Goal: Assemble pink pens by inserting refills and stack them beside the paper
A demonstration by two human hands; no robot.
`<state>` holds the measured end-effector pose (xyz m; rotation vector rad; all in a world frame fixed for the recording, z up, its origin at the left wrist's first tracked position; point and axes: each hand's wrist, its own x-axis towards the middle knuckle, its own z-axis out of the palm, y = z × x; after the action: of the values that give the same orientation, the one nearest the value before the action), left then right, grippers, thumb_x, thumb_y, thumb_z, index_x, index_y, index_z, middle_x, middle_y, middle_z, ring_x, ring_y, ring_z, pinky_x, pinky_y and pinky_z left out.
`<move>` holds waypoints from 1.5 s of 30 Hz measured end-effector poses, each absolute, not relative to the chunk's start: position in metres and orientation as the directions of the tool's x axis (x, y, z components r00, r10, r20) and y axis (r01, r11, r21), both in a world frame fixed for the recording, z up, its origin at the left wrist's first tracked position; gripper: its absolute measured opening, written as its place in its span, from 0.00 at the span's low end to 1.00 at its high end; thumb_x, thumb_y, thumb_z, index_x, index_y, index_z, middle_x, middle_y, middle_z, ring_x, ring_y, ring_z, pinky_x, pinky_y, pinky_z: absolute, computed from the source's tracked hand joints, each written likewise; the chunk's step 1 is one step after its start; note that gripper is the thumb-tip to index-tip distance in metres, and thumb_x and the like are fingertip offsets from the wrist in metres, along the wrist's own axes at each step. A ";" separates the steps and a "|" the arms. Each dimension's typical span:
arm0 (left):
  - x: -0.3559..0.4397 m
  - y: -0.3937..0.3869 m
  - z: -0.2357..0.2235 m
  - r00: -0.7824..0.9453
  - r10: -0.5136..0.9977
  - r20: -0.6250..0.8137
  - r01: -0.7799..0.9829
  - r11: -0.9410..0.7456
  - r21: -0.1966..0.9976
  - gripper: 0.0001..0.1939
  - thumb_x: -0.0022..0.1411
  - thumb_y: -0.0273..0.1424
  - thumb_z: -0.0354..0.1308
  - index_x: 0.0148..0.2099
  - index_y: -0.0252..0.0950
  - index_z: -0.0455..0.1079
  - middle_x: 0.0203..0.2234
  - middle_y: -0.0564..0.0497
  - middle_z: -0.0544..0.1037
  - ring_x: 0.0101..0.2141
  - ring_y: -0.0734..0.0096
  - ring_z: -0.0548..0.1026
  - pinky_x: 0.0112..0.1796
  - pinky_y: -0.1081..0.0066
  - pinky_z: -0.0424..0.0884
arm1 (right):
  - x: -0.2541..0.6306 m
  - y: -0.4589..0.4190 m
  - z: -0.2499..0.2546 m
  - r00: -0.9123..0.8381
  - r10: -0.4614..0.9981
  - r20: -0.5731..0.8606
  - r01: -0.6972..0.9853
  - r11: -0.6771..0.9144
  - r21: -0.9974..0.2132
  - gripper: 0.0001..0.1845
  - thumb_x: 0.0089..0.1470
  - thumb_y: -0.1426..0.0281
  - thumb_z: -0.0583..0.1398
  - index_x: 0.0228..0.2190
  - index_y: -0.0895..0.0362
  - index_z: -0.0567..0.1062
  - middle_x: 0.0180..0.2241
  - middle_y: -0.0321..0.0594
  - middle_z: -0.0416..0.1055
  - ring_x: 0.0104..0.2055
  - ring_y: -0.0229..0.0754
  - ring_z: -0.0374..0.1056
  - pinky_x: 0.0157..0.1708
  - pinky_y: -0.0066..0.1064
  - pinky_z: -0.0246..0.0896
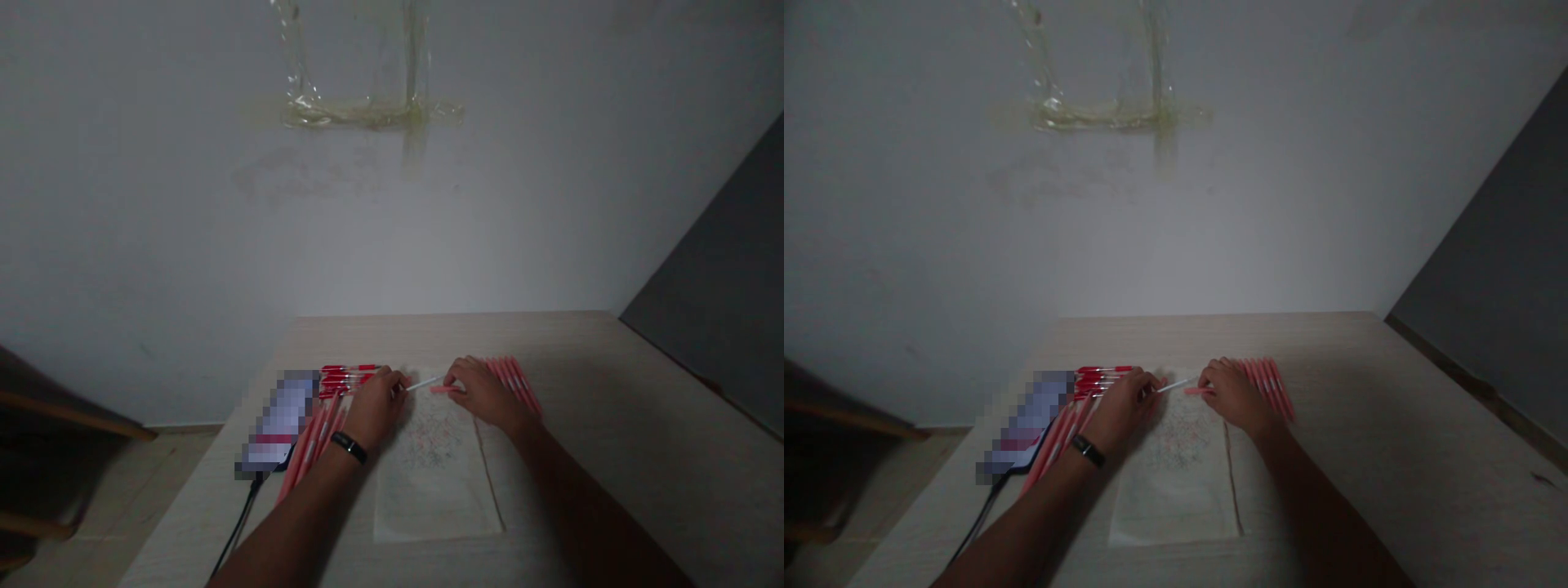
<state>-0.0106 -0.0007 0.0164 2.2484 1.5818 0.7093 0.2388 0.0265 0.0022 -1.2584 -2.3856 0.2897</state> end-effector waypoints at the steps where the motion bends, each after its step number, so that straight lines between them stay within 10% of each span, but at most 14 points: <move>1: -0.011 0.000 0.016 0.272 0.937 0.221 0.788 -0.348 0.508 0.10 0.67 0.30 0.52 0.39 0.36 0.75 0.35 0.47 0.75 0.33 0.70 0.73 0.32 0.73 0.62 | 0.238 0.026 0.002 -0.495 0.826 0.269 0.739 0.564 -0.368 0.04 0.55 0.76 0.64 0.33 0.57 0.75 0.37 0.40 0.73 0.43 0.45 0.65 0.46 0.36 0.56; 45: -0.014 -0.001 0.020 0.237 0.956 0.170 0.828 -0.290 0.479 0.11 0.66 0.28 0.52 0.41 0.38 0.77 0.36 0.47 0.77 0.33 0.69 0.75 0.33 0.73 0.64 | 0.245 0.035 0.013 -0.391 0.815 0.427 0.782 0.539 -0.312 0.04 0.57 0.77 0.62 0.34 0.55 0.74 0.36 0.40 0.73 0.42 0.45 0.65 0.43 0.36 0.57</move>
<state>-0.0141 -0.0013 0.0202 2.2249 1.6626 0.6318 0.2454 0.0350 0.0135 -1.2889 -2.2422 0.0812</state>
